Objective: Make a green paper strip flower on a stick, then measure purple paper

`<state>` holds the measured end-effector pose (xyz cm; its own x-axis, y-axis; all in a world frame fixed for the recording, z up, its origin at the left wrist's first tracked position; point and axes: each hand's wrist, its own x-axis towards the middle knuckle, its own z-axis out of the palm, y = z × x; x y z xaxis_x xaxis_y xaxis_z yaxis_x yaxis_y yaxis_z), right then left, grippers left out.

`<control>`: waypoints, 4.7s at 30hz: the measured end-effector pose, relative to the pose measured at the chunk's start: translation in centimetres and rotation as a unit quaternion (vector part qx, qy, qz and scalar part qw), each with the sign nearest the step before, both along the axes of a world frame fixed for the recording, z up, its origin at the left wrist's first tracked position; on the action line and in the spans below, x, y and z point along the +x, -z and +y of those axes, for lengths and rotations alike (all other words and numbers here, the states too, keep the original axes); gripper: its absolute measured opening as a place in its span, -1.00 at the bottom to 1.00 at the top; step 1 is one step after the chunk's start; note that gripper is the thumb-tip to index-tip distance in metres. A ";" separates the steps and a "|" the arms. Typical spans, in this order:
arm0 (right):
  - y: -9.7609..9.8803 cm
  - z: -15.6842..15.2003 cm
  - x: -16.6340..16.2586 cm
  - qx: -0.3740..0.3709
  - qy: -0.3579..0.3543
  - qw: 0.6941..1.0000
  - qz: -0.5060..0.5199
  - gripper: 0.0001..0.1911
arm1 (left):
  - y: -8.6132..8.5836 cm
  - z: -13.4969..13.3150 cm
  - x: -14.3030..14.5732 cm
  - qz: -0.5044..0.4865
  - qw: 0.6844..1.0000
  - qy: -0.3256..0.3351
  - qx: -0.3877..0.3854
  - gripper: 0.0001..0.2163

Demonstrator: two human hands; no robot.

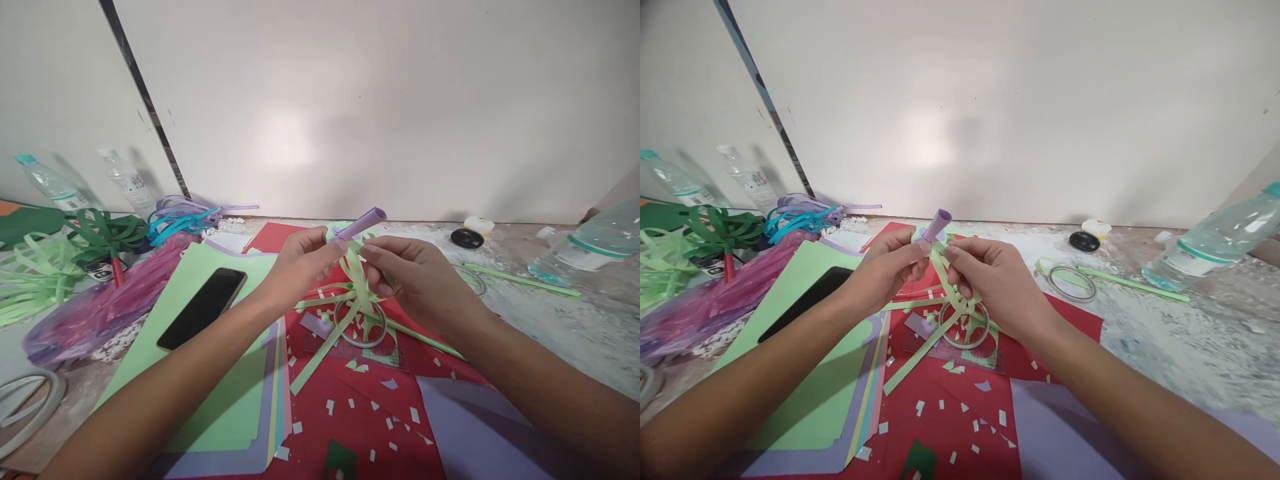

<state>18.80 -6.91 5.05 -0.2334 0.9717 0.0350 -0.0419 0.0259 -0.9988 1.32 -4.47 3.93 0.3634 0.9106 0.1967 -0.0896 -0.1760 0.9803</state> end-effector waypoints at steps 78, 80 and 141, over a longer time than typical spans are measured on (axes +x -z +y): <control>-0.2 -2.3 7.1 0.134 0.011 0.985 -0.111 -0.78 | 1.2 -6.1 -1.0 0.407 0.892 -0.009 0.197 -0.66; 0.1 -1.5 7.8 0.120 0.019 0.988 -0.098 -0.79 | 2.5 -6.7 -2.9 0.521 0.823 0.027 0.223 -0.62; 2.1 7.7 10.1 0.003 -0.091 0.929 -0.359 -0.71 | 3.4 1.3 3.7 0.096 0.976 0.164 -0.107 -0.69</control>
<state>28.92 0.78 2.96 -0.3600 0.9139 -0.1873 0.6301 0.0902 -0.7713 5.00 -3.21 0.50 0.6538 0.7519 -0.0850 0.0820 0.0413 0.9958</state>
